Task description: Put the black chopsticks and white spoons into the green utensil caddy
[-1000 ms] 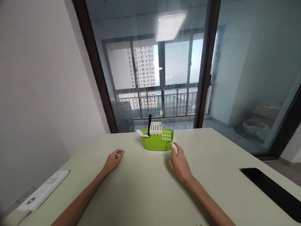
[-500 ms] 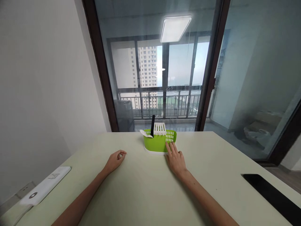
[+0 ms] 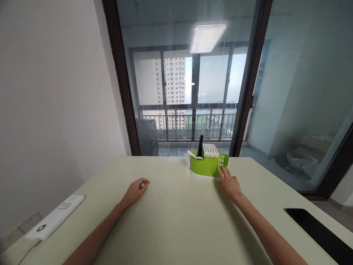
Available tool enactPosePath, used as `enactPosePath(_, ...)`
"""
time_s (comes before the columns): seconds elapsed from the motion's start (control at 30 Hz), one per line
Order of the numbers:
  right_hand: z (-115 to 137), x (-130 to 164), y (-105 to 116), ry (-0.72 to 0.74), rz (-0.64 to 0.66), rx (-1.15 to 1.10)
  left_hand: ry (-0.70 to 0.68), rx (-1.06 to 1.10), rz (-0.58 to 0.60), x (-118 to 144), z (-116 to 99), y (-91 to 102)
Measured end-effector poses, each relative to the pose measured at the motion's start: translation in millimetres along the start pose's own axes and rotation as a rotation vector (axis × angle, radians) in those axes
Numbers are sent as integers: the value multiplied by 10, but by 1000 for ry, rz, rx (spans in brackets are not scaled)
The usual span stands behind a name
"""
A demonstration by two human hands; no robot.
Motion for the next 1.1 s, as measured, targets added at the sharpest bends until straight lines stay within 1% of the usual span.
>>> enactPosePath(0.2,-495,-33,-101,-63,54,-28,23,16,-5,-1,23,-12)
enactPosePath(0.27,-592,-41,-110,-88,54,-59,37,31,-5,-2,37,-15)
enactPosePath(0.33,-627,-32,-126,-133,39,-101,53,45,-8,-3,51,-16)
enactPosePath(0.43,-547,27,-200,-253,-18,-186,66,58,-11,-3,66,-26)
enactPosePath(0.53,-356,120,-363,-422,-68,-294,66,61,-6,-1,77,-50)
enactPosePath(0.6,-189,162,-481,-494,-84,-359,66,59,-3,5,84,-66)
enactPosePath(0.7,28,162,-594,-511,-97,-434,71,53,2,17,88,-81)
enactPosePath(0.77,95,140,-622,-501,-102,-473,71,48,5,23,84,-85)
enactPosePath(0.83,89,116,-627,-499,-105,-501,68,46,6,25,75,-84)
enactPosePath(0.93,2,90,-622,-501,-99,-521,62,39,6,24,60,-81)
enactPosePath(1.03,-77,82,-616,-495,-83,-517,53,33,6,20,45,-77)
enactPosePath(1.1,-85,89,-614,-480,-66,-505,43,32,9,17,36,-75)
Point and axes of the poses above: each hand's wrist, its own x-axis away from the middle knuckle, its own y-axis out of the back of the hand, z = x × y, the point moved 7 cm from there along -x, towards the middle knuckle, and after that the axes turned 3 degrees about z, right-handed, at the moved point
